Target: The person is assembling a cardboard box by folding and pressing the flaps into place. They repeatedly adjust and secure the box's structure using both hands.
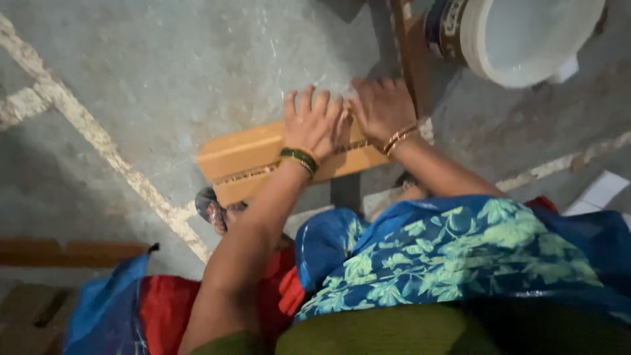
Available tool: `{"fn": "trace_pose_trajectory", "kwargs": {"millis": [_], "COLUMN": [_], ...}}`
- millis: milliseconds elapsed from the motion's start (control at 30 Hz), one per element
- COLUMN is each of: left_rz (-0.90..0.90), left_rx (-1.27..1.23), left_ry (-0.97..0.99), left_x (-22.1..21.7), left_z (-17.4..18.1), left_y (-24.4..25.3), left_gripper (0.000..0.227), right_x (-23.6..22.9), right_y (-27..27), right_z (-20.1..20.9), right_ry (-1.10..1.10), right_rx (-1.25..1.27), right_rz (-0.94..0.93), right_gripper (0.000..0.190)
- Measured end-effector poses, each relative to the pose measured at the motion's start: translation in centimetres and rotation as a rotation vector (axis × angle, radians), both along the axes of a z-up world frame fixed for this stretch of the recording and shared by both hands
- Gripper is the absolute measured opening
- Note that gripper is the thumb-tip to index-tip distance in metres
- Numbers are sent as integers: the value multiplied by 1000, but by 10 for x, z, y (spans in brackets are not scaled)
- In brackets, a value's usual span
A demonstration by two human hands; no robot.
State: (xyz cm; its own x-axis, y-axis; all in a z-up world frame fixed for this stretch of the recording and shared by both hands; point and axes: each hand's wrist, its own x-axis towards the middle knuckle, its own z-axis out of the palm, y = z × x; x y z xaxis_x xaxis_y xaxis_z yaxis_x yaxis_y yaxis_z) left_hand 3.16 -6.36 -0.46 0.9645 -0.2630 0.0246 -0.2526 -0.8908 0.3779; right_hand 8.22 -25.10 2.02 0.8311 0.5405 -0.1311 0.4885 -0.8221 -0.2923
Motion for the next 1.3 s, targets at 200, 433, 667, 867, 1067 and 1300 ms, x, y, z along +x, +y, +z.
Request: {"fn": "trace_pose_trajectory", "kwargs": {"millis": [200,433,667,867,1067,1300], "left_rz": [-29,-21,-32,-30,-38,-37], "left_rx": [-82,-114,-83,-52,-70,-94], "left_ry": [124,167,156,168,177,147], "left_x": [30,20,16,17,17,17], "left_z": [16,6,7,9,5,5], "left_y": [5,4,0,0,0,1], "left_gripper": [31,23,24,26,26,24], "right_x": [29,24,13,13,13,13], "right_y": [5,3,-2,0,-3,-2], "right_z": [11,1,-1,2,-2,-4], "right_ry": [-50,-60,-18,-25,-18,-36], "right_rx": [14,43,61,31,29,0], "right_rz": [74,88,20,39,58,66], "right_gripper": [34,23,17,17,17,18]}}
